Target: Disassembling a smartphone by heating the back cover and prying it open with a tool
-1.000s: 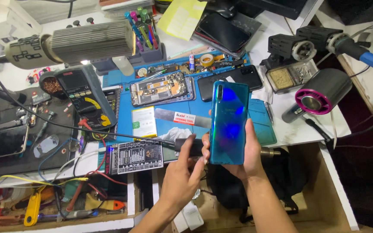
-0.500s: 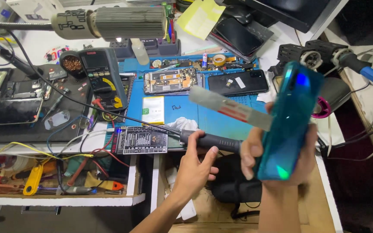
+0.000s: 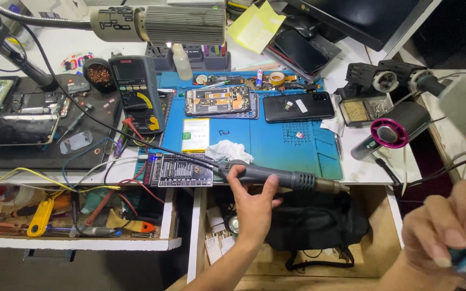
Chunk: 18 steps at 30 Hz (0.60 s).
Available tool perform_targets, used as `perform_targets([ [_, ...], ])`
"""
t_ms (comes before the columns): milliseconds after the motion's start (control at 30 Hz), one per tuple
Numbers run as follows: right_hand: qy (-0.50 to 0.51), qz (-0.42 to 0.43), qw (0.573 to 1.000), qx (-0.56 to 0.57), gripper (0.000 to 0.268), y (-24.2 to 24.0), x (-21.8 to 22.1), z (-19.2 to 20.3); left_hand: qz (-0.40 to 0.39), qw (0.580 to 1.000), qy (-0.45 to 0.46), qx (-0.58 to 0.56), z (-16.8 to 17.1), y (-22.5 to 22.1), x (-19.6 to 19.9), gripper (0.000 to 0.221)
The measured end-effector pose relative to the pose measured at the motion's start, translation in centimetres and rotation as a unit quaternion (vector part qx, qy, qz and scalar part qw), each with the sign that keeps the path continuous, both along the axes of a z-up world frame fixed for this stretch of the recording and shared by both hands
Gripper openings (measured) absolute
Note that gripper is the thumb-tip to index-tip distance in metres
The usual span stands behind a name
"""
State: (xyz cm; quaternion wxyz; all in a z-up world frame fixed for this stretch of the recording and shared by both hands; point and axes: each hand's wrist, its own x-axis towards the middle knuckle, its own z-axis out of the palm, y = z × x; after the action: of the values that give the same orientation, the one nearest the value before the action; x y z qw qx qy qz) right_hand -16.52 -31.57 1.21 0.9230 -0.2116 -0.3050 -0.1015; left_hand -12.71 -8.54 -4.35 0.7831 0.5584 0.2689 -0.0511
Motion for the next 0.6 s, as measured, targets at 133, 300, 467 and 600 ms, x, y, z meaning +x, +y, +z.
perform_targets([
  [133,0.007,-0.044,0.998,0.043,0.007,-4.0,-1.1,-2.9,0.073,0.99,-0.068,-0.099,0.6,0.2,0.5,0.063],
  [300,0.063,-0.1,0.993,0.014,0.003,-4.5,-1.1,-4.0,0.106,0.964,-0.209,-0.126,2.8,1.9,0.8,0.067],
  [467,0.08,-0.055,0.995,-0.002,0.039,-0.4,1.5,-0.7,0.149,0.943,-0.291,-0.057,4.9,8.1,0.4,0.112],
  [600,0.065,0.018,0.997,-0.026,0.079,6.7,6.1,-0.1,0.257,0.912,-0.302,-0.108,5.1,13.2,-0.4,0.109],
])
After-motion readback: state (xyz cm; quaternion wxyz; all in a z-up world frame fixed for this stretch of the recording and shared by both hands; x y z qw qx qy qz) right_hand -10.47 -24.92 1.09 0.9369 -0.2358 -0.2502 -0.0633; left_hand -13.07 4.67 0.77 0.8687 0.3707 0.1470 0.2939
